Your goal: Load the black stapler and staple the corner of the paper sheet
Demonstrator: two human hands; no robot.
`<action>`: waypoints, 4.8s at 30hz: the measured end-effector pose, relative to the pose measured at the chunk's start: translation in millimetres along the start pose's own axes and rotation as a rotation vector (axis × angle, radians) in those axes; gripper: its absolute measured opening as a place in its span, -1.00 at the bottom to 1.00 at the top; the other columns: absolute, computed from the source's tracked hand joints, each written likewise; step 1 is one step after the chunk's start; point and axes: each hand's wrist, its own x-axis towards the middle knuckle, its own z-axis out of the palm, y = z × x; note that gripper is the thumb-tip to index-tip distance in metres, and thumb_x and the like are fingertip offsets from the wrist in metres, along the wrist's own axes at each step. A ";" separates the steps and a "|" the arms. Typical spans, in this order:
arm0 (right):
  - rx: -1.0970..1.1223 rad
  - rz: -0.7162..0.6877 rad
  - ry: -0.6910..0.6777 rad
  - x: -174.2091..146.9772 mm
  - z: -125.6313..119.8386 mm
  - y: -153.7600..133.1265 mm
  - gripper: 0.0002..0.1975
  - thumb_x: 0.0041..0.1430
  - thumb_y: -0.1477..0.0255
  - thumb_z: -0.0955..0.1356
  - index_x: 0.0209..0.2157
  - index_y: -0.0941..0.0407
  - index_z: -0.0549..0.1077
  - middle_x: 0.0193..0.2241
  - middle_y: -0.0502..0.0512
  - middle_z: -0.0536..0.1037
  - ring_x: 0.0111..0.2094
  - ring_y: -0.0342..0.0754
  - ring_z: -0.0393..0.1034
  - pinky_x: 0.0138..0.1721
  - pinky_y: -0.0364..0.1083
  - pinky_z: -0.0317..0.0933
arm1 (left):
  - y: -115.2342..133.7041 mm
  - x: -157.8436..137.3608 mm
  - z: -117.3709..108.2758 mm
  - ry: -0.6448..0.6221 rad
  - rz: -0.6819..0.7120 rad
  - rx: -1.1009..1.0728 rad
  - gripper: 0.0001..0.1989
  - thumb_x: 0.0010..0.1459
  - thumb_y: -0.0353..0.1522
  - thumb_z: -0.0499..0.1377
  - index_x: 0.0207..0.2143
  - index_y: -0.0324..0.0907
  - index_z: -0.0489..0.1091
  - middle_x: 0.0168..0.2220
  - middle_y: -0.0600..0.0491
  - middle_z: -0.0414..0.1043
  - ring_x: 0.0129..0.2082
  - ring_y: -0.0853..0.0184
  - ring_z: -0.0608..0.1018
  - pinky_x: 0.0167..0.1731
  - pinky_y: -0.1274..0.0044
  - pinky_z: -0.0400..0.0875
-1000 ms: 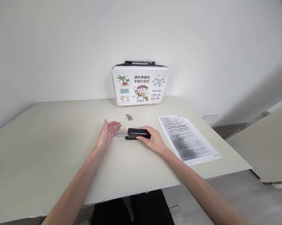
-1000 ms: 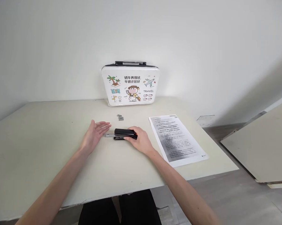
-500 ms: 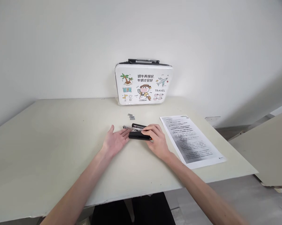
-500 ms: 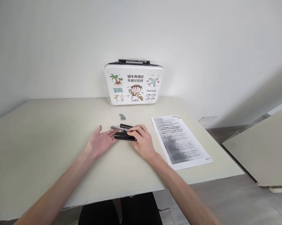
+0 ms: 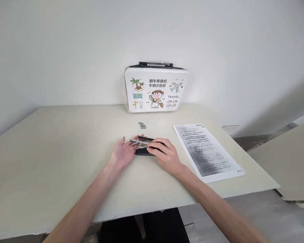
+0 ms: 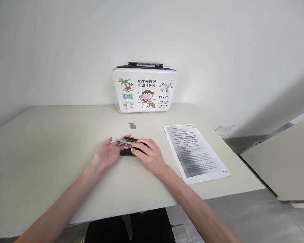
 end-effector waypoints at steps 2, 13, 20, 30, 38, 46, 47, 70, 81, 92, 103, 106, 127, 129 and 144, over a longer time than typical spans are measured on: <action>0.002 0.027 0.004 -1.1 0.1 1.0 -0.71 0.37 0.66 0.33 -0.08 0.01 0.56 -0.12 0.05 0.69 0.00 0.01 0.49 -0.04 0.05 0.43 | 0.5 0.3 -0.4 0.015 0.013 0.021 -0.38 0.53 -0.20 -0.22 0.30 -0.55 0.24 0.04 -0.36 0.57 -0.09 0.11 0.67 -0.09 0.35 0.58; -0.034 0.093 0.021 -2.4 -1.9 4.5 -0.60 0.30 0.74 0.28 -0.07 0.00 0.56 -0.11 0.05 0.68 0.02 0.04 0.47 0.00 0.07 0.42 | -6.0 -0.3 -1.8 -0.035 0.140 0.306 -0.81 0.34 -0.53 0.19 -0.11 -0.32 0.61 -0.08 -0.16 0.65 -0.08 0.24 0.67 0.00 0.50 0.53; -0.001 0.212 0.030 -5.2 -3.5 8.7 -0.46 0.20 0.79 0.23 -0.03 -0.05 0.56 -0.09 0.05 0.65 0.03 0.08 0.45 0.02 0.15 0.42 | -6.1 0.6 -0.1 0.034 0.165 0.254 -0.82 0.29 -0.60 0.19 -0.19 -0.35 0.60 -0.07 -0.19 0.64 -0.04 0.26 0.65 0.07 0.51 0.50; 0.021 0.373 0.124 -7.3 -6.1 11.5 -0.47 0.08 0.80 0.29 -0.04 -0.02 0.51 -0.09 0.09 0.60 -0.02 0.13 0.41 -0.05 0.16 0.40 | -18.7 -5.4 1.8 0.031 0.306 0.434 -0.67 0.19 -0.36 0.34 0.00 -0.28 0.50 -0.46 0.17 0.30 -0.53 0.49 0.34 -0.48 0.60 0.23; 0.052 0.386 0.116 -10.0 -3.0 12.6 -0.54 0.15 0.76 0.31 -0.05 -0.03 0.50 -0.09 0.10 0.60 -0.02 0.13 0.41 -0.04 0.17 0.40 | -23.2 -8.7 2.6 0.027 0.549 0.902 -0.49 0.09 -0.39 0.34 0.13 -0.07 0.54 -0.46 0.18 0.37 -0.52 0.42 0.31 -0.46 0.57 0.18; 0.047 0.431 0.102 -10.2 -3.1 13.9 -0.70 0.26 0.60 0.35 -0.06 -0.02 0.50 -0.09 0.13 0.60 -0.01 0.14 0.44 -0.01 0.20 0.40 | -27.7 -10.3 2.8 -0.120 0.435 0.890 -0.50 0.04 -0.41 0.35 0.09 -0.09 0.57 -0.46 0.17 0.38 -0.52 0.40 0.28 -0.47 0.56 0.15; 0.052 0.437 0.093 -10.0 -2.8 13.6 -0.72 0.28 0.58 0.35 -0.05 -0.02 0.49 -0.09 0.13 0.60 -0.01 0.14 0.44 0.00 0.19 0.40 | -27.9 -9.5 2.5 -0.100 0.413 0.840 -0.52 0.05 -0.39 0.35 0.08 -0.10 0.56 -0.47 0.17 0.36 -0.52 0.41 0.29 -0.47 0.56 0.16; 0.105 0.772 -0.184 61.5 135.7 17.3 -0.78 0.23 0.27 0.43 -0.11 0.01 0.53 -0.21 0.09 0.66 -0.21 0.08 0.53 -0.15 0.05 0.38 | -7.3 7.3 -16.0 0.071 0.406 -0.027 -0.74 0.14 -0.29 0.29 -0.47 -0.14 0.26 -0.58 0.23 0.10 -0.64 0.52 0.17 -0.58 0.59 0.14; 0.295 0.583 0.013 61.2 126.1 13.9 -0.65 0.45 0.19 0.26 0.09 0.12 0.39 0.06 0.30 0.49 0.01 0.05 0.46 0.01 0.07 0.39 | -4.5 9.8 -22.1 0.202 0.413 -0.155 -0.77 0.32 -0.23 0.12 -0.25 -0.20 0.44 -0.27 -0.07 0.52 -0.28 0.30 0.59 -0.21 0.48 0.45; 0.086 0.338 -0.288 38.5 74.9 -6.2 -0.87 0.36 0.36 0.39 -0.10 0.03 0.56 0.19 0.26 0.37 0.21 0.18 0.31 0.22 0.22 0.30 | -8.8 0.7 -6.1 0.135 0.328 -0.047 -0.74 0.40 -0.24 0.06 -0.08 -0.23 0.42 -0.02 -0.15 0.58 -0.12 0.23 0.64 -0.17 0.49 0.46; -0.074 0.525 -0.181 -30.9 -57.0 62.8 -0.77 0.39 0.20 0.35 -0.12 0.03 0.57 0.02 0.21 0.53 0.10 0.15 0.44 0.21 0.19 0.28 | -9.3 1.7 -0.6 0.051 0.262 0.175 -0.81 0.32 -0.28 0.18 -0.21 -0.23 0.50 -0.06 -0.17 0.61 -0.03 0.16 0.64 0.08 0.36 0.49; -0.199 0.685 -0.151 -74.5 -109.9 113.0 -0.71 0.33 0.16 0.36 -0.15 0.07 0.58 -0.06 0.23 0.56 0.01 0.15 0.48 0.12 0.16 0.35 | -9.3 3.3 -0.3 0.087 0.268 0.216 -0.84 0.28 -0.30 0.23 -0.24 -0.23 0.52 -0.18 -0.12 0.61 -0.15 0.22 0.64 -0.02 0.40 0.52; -0.242 0.849 -0.156 -113.3 -163.5 109.2 -0.67 0.36 0.16 0.29 -0.08 0.09 0.52 -0.05 0.25 0.59 -0.03 0.13 0.50 0.04 0.12 0.39 | -14.8 4.0 0.7 -0.065 0.381 0.519 -0.65 0.05 -0.17 0.43 -0.24 -0.24 0.55 -0.31 -0.02 0.51 -0.29 0.29 0.51 -0.20 0.44 0.39; -0.139 0.751 -0.271 -103.8 -149.8 71.8 -0.70 0.41 0.18 0.28 -0.02 0.05 0.52 0.03 0.21 0.58 0.07 0.12 0.48 0.13 0.14 0.37 | -16.0 2.9 1.1 -0.081 0.395 0.547 -0.65 0.07 -0.16 0.43 -0.24 -0.24 0.55 -0.31 -0.01 0.50 -0.28 0.30 0.51 -0.20 0.44 0.38; -0.224 0.694 -0.451 -96.4 -104.2 -6.2 -0.47 0.51 0.18 0.19 0.39 0.02 0.27 0.43 0.17 0.20 0.47 0.22 0.01 0.43 0.38 -0.03 | -18.6 -1.7 5.2 -0.080 0.414 0.603 -0.66 0.06 -0.16 0.42 -0.27 -0.23 0.55 -0.32 -0.01 0.48 -0.30 0.29 0.49 -0.21 0.44 0.37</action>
